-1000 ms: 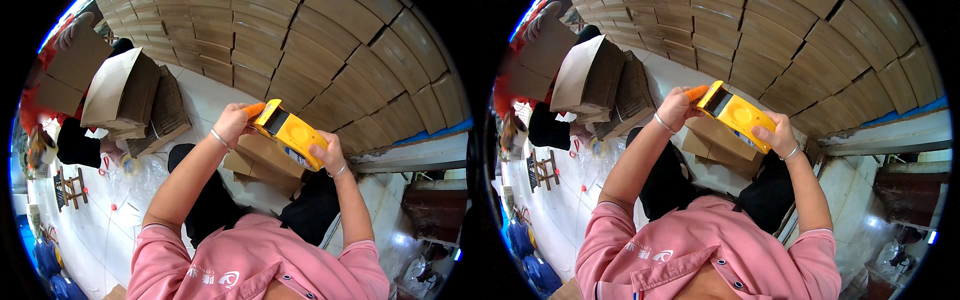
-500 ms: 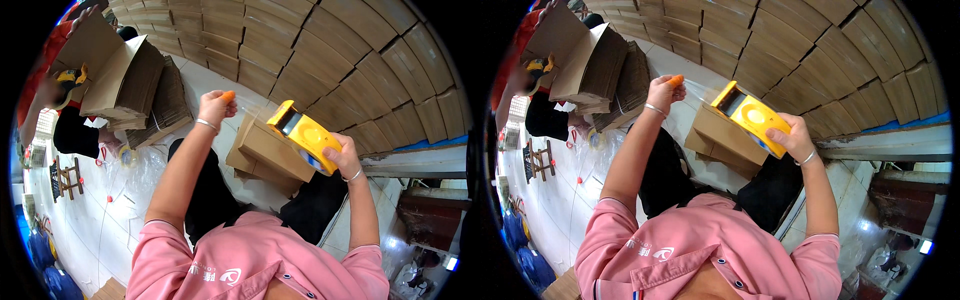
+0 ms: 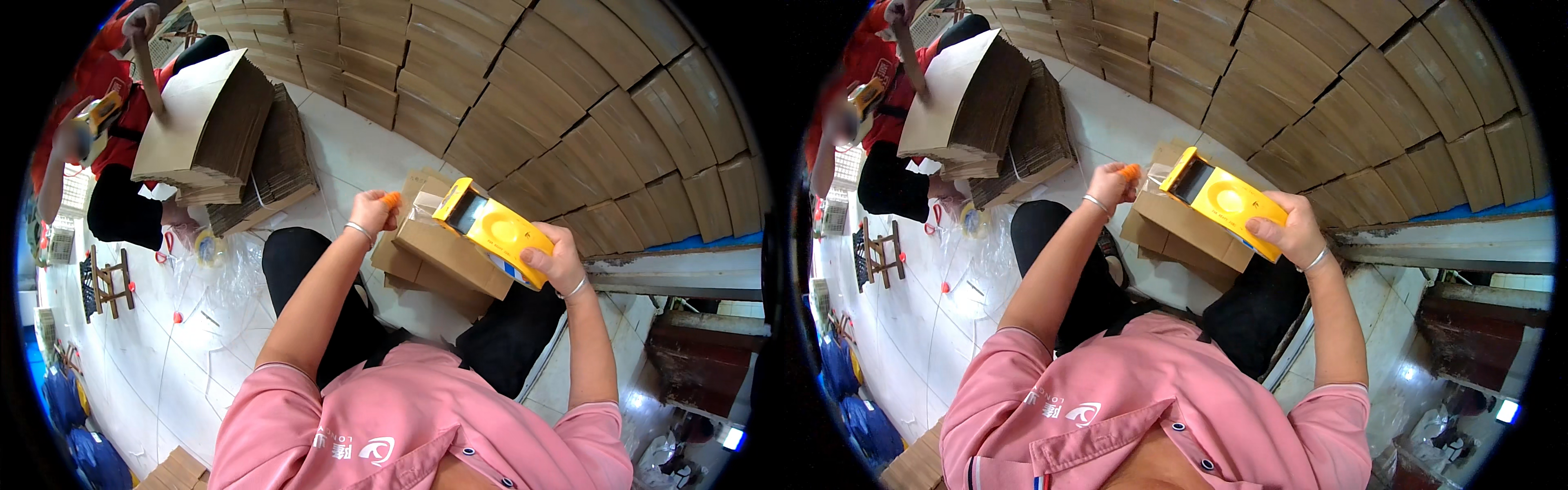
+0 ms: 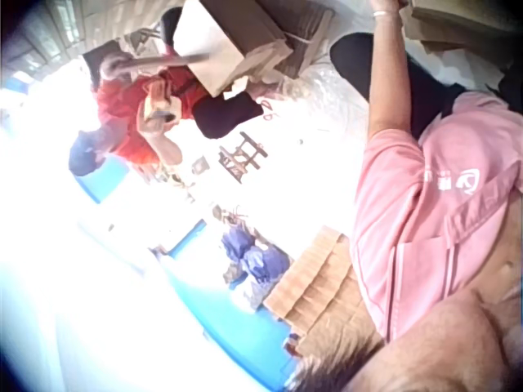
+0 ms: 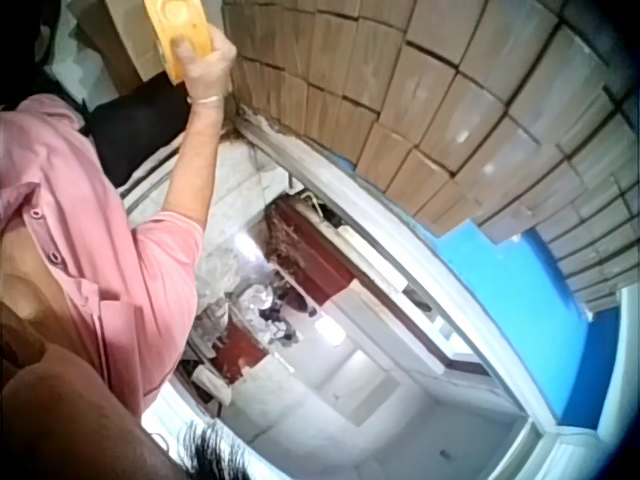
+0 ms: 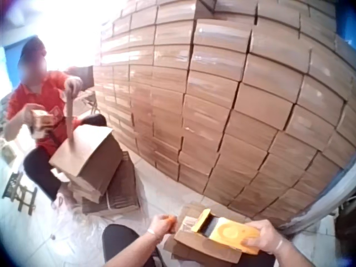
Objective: The person sits on the floor and assembles flat cardboard sheets into boxes. They fold the flaps and use a handheld tape dispenser to seal the seams, then place the finished boxes into a stack against the wall.
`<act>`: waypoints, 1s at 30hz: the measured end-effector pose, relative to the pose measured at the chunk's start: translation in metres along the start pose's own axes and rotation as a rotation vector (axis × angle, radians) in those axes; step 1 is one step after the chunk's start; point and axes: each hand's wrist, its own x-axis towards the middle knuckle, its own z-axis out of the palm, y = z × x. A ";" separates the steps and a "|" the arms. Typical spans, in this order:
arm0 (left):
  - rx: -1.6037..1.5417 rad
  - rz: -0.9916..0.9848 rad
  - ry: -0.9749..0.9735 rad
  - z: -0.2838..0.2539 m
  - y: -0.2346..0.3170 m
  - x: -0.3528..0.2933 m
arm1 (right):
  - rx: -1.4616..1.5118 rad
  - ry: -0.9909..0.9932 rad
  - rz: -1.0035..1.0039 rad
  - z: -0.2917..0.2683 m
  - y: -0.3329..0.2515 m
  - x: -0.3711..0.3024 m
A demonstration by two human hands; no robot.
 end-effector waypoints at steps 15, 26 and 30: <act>0.280 0.391 -0.180 0.006 -0.004 -0.057 | -0.079 0.001 -0.009 0.002 -0.005 0.005; 1.742 1.080 -0.309 0.050 0.060 -0.065 | -0.113 -0.045 0.002 -0.005 -0.001 0.001; 1.797 0.953 -0.351 0.057 0.063 -0.048 | -0.206 -0.099 0.036 -0.011 -0.007 0.018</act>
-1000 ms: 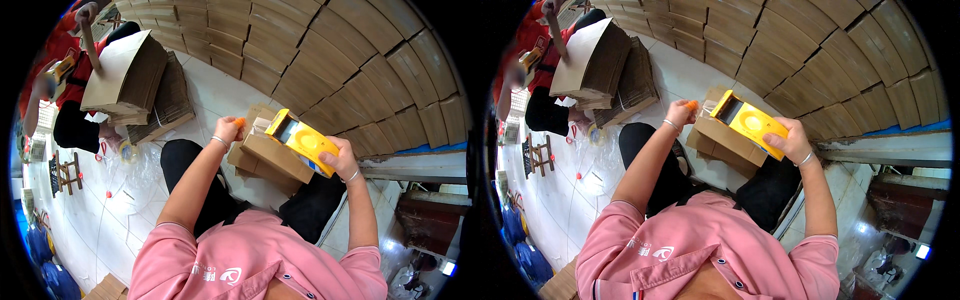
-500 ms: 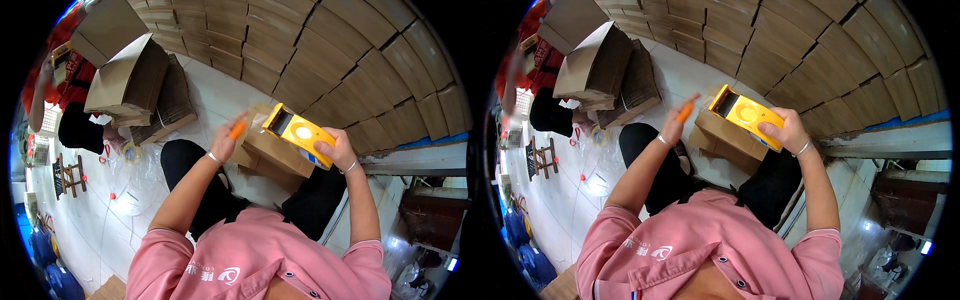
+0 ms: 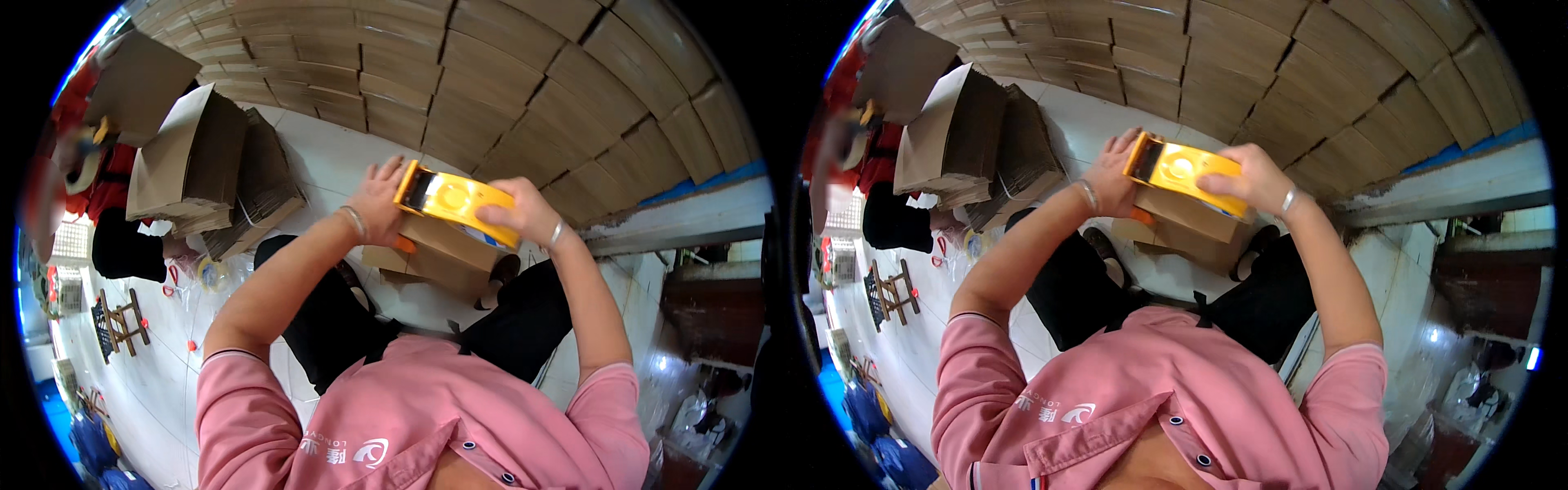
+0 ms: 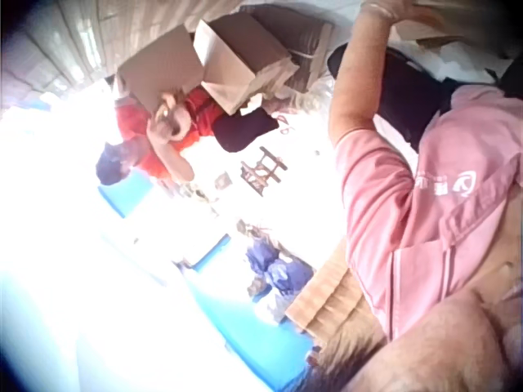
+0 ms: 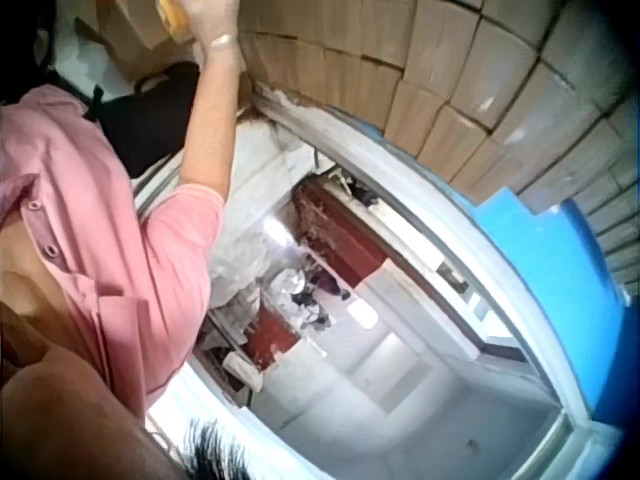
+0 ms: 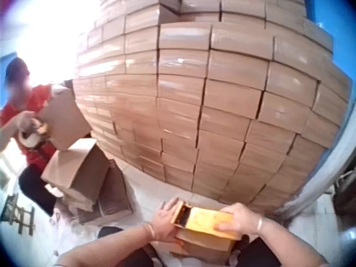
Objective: The person sits on the floor and assembles flat cardboard sheets into boxes. They fold the flaps and use a handheld tape dispenser to seal the seams, then place the finished boxes into a stack against the wall.
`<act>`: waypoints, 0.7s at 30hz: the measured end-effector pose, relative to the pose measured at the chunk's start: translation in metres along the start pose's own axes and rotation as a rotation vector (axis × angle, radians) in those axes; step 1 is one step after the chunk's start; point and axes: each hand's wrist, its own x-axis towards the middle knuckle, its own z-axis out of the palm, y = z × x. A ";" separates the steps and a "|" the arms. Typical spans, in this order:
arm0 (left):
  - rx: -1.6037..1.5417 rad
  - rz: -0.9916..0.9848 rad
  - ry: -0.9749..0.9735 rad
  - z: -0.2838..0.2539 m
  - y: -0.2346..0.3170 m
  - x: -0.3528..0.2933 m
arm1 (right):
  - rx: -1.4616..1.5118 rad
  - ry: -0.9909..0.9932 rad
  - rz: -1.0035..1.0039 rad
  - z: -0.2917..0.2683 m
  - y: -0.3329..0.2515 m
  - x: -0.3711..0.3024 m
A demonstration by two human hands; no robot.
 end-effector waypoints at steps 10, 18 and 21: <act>0.036 -0.037 0.054 -0.004 -0.003 -0.014 | 0.042 -0.045 0.309 -0.082 0.069 -0.123; 0.049 0.023 0.040 -0.011 0.016 0.008 | -0.163 -0.018 0.421 -0.031 0.133 -0.117; 0.047 -0.002 0.018 -0.014 0.013 0.006 | -0.581 -0.030 0.454 0.010 0.099 -0.070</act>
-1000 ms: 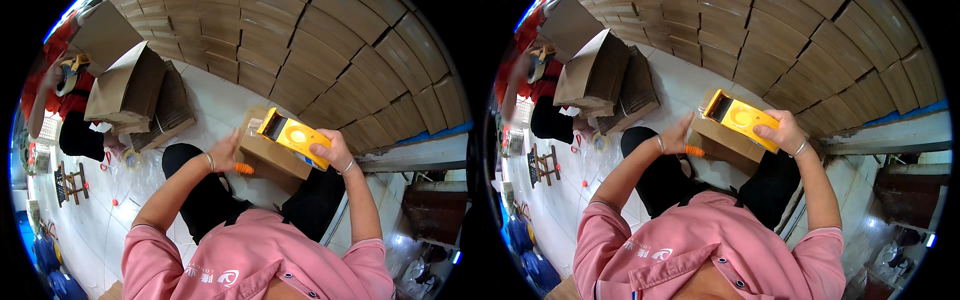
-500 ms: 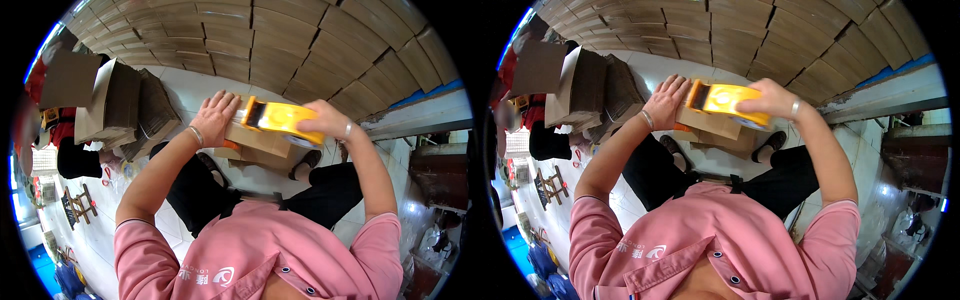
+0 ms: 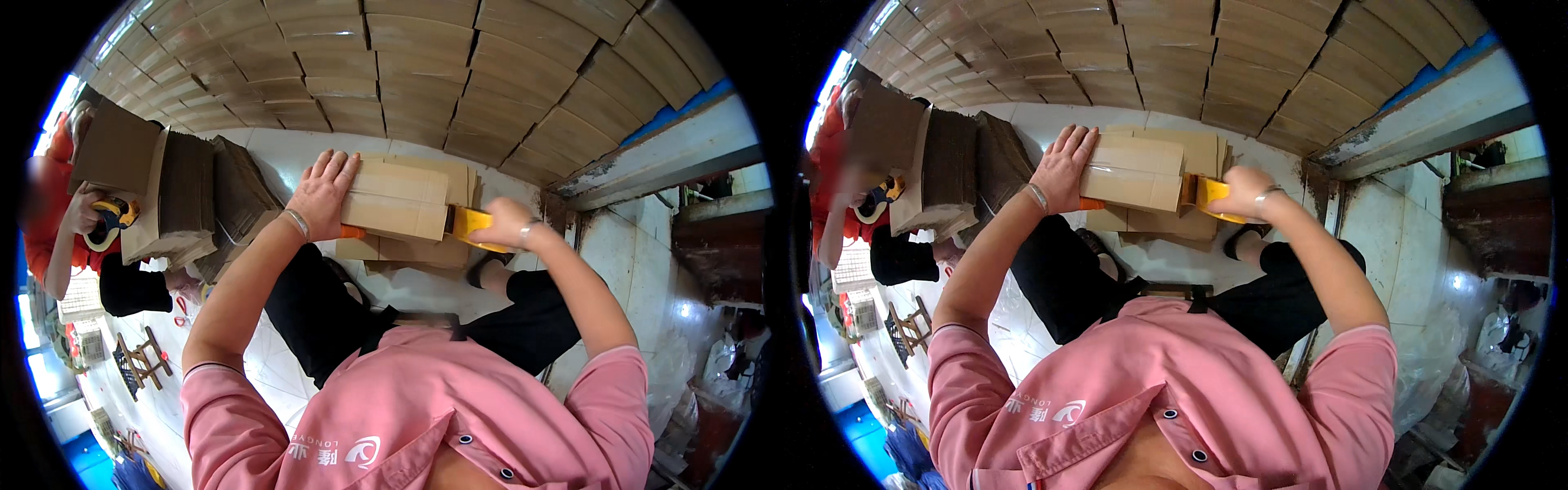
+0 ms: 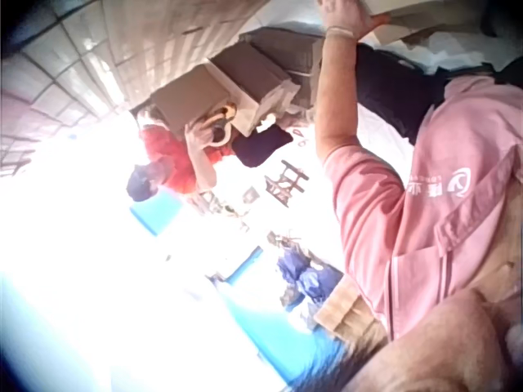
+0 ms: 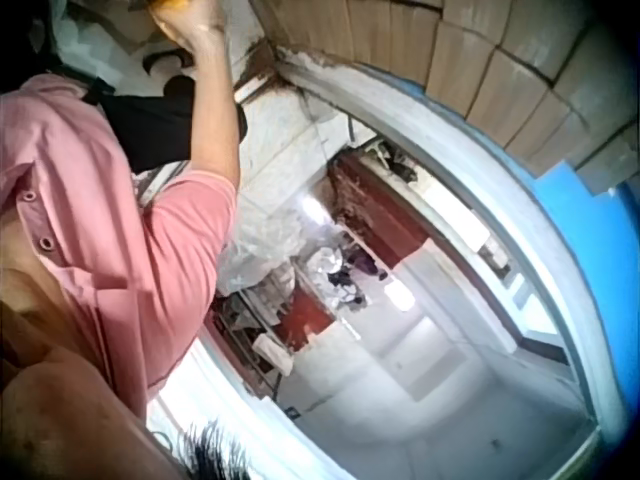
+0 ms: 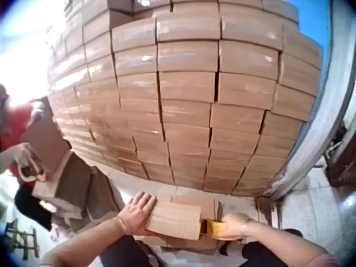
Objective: The person sits on the floor and assembles flat cardboard sheets into boxes. They fold the flaps and use a handheld tape dispenser to seal the seams, then place the finished boxes into a stack against the wall.
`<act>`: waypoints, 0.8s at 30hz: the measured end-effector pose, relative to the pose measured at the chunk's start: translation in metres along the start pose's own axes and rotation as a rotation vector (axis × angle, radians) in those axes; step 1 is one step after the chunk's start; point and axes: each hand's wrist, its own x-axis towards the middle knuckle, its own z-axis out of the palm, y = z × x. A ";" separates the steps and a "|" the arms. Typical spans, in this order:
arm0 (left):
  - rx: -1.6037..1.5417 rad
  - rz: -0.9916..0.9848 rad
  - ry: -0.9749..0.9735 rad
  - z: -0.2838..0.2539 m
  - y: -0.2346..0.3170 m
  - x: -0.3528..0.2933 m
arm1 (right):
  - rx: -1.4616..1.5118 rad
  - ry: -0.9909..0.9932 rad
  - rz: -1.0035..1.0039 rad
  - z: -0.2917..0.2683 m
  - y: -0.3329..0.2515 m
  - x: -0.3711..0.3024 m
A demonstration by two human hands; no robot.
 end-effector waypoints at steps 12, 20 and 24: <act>0.047 -0.046 -0.034 -0.003 0.011 -0.005 | 0.097 0.575 0.334 0.025 -0.067 0.017; 0.140 -0.081 0.007 0.000 0.014 -0.019 | -0.012 0.498 0.250 0.042 -0.061 0.036; -0.284 -0.168 0.106 -0.030 0.000 -0.014 | 0.077 0.402 0.356 0.025 -0.039 0.024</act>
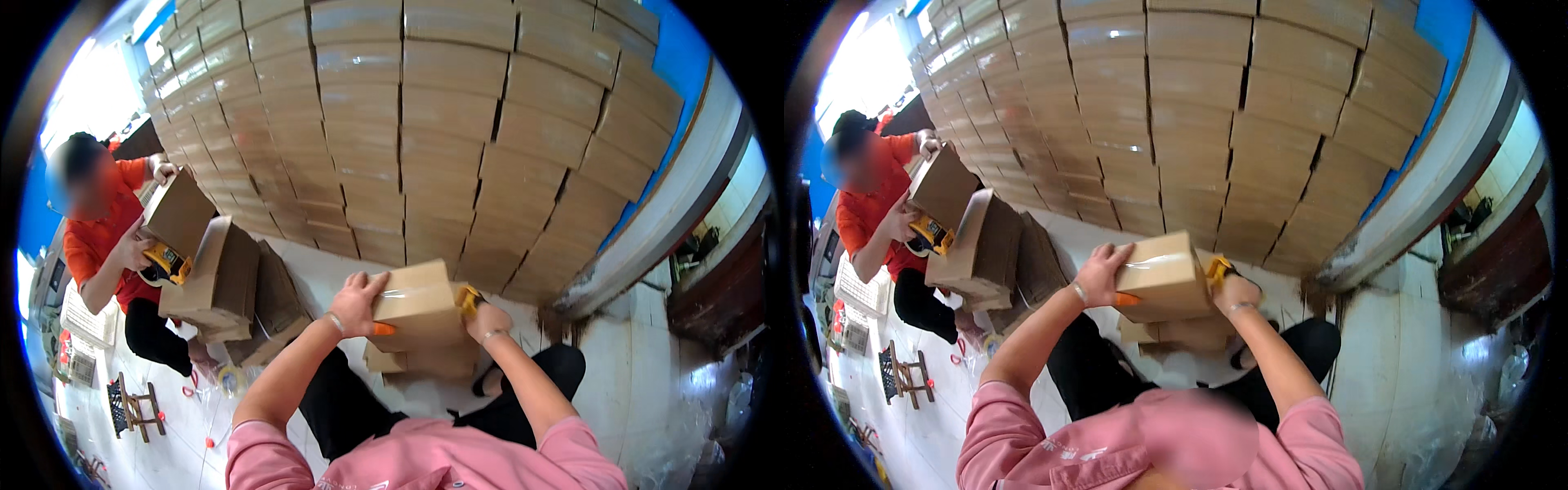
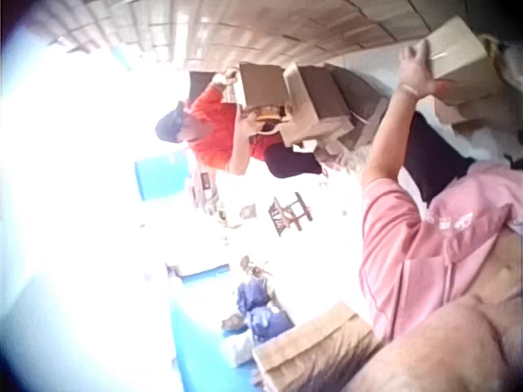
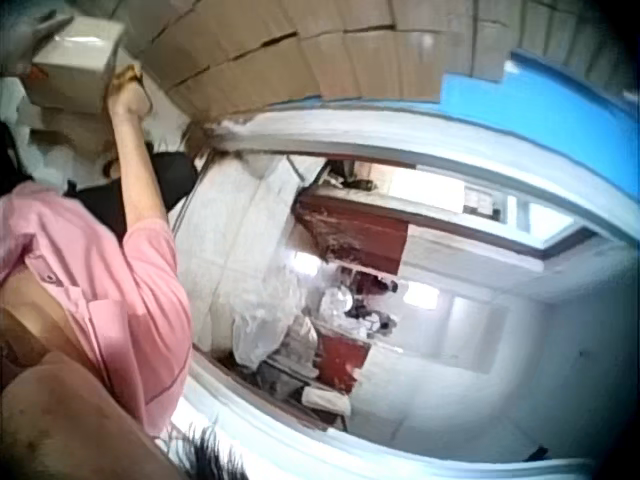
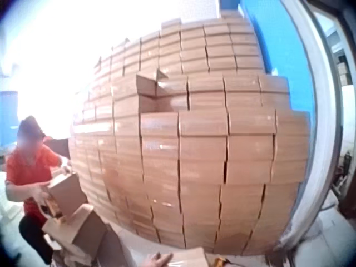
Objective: The person sits on the floor and assembles flat cardboard sheets into boxes. They fold the flaps and use a handheld tape dispenser to seal the seams, then place the finished boxes into a stack against the wall.
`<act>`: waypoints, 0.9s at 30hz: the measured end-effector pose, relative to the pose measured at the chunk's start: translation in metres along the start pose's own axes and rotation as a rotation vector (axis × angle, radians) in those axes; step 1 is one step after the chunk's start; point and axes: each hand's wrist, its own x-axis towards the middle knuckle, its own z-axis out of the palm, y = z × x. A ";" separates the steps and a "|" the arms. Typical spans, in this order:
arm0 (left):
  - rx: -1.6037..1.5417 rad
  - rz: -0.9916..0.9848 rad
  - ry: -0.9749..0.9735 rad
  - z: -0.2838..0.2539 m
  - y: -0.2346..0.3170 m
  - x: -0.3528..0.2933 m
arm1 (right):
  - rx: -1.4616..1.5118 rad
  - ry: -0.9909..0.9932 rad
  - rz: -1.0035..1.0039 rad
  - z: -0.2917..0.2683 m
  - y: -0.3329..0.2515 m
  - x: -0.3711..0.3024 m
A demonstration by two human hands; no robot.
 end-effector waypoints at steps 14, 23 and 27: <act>-1.434 -0.059 0.693 -0.335 0.067 0.141 | 0.313 0.327 0.108 -0.029 0.078 0.040; -1.395 -0.329 0.753 -0.403 0.107 0.284 | 0.275 0.240 0.041 -0.034 0.081 0.060; -0.912 -0.333 1.014 -0.380 0.090 0.309 | 0.299 0.229 -0.030 -0.040 0.082 0.056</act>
